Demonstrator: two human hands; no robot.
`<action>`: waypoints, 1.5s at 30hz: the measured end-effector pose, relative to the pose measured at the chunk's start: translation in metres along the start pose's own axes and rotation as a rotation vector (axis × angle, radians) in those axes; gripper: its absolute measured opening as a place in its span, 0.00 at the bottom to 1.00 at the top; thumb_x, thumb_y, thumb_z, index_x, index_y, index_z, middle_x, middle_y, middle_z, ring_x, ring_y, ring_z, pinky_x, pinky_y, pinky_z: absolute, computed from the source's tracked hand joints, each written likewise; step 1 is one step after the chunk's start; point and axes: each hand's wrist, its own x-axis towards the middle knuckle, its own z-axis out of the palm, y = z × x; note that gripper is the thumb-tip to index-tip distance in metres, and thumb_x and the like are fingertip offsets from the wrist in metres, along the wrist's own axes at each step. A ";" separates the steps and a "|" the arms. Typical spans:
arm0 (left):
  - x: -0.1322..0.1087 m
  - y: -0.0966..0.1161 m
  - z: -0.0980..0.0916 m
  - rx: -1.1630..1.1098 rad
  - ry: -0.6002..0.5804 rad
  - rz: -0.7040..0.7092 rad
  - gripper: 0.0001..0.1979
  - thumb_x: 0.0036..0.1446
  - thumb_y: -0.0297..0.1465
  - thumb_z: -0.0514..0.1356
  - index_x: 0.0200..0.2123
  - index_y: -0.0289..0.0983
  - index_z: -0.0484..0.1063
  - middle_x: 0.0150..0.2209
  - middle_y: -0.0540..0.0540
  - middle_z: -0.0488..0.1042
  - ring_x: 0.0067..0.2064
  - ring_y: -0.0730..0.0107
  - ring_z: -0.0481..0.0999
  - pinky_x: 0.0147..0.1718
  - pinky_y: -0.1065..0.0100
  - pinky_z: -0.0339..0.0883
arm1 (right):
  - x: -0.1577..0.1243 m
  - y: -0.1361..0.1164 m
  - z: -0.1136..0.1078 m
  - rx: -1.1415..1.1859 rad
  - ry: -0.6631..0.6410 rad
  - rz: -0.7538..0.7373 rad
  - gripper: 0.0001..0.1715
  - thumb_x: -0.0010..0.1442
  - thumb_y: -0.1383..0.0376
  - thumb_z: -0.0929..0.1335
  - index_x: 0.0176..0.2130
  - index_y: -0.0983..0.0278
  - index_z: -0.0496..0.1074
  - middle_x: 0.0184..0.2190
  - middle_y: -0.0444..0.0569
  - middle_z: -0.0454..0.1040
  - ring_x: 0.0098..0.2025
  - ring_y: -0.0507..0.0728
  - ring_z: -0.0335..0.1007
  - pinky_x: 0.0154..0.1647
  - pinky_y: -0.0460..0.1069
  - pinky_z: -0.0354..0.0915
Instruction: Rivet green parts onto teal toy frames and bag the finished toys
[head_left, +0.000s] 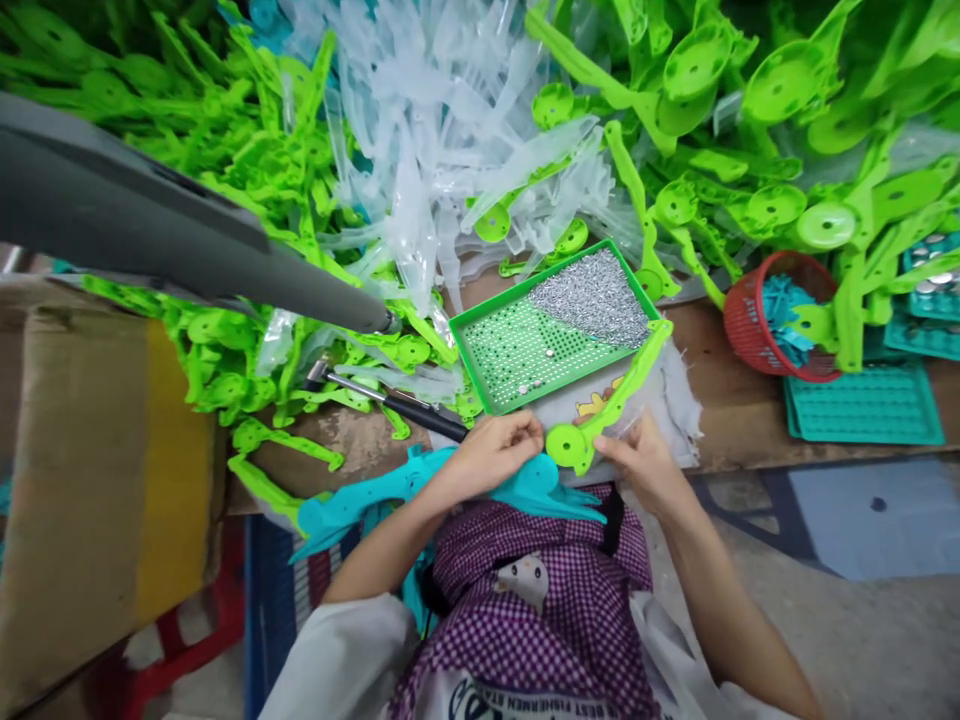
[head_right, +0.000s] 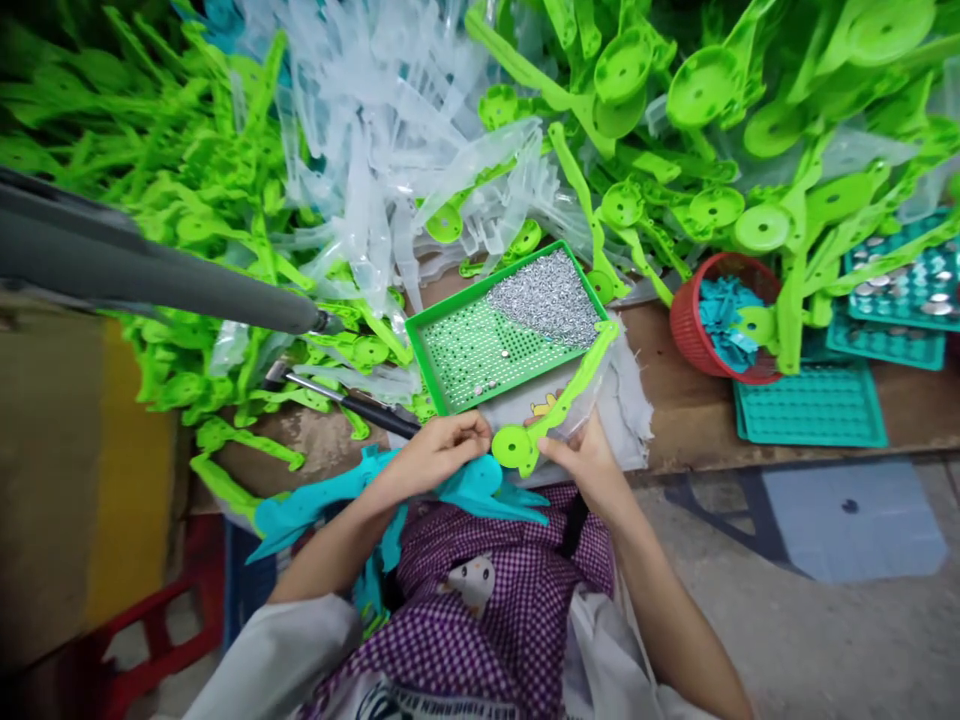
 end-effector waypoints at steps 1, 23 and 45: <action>-0.003 0.002 -0.001 0.060 0.013 0.024 0.06 0.58 0.29 0.54 0.30 0.38 0.70 0.24 0.53 0.69 0.26 0.74 0.65 0.26 0.72 0.57 | -0.001 0.002 0.001 -0.009 0.019 -0.004 0.40 0.43 0.64 0.77 0.53 0.56 0.63 0.43 0.46 0.78 0.45 0.57 0.75 0.48 0.54 0.71; -0.014 0.001 -0.029 0.259 -0.194 0.135 0.07 0.61 0.26 0.53 0.32 0.37 0.70 0.27 0.52 0.71 0.28 0.74 0.68 0.29 0.72 0.58 | -0.031 0.016 0.019 -0.086 0.112 0.076 0.39 0.44 0.59 0.78 0.52 0.57 0.61 0.48 0.50 0.76 0.45 0.58 0.75 0.46 0.54 0.74; -0.036 -0.001 -0.016 0.625 -0.042 0.058 0.09 0.68 0.33 0.45 0.42 0.39 0.63 0.24 0.52 0.69 0.25 0.67 0.71 0.26 0.67 0.53 | -0.017 -0.009 0.021 -0.360 -0.037 -0.067 0.32 0.53 0.59 0.74 0.54 0.56 0.61 0.45 0.49 0.78 0.44 0.58 0.77 0.44 0.52 0.76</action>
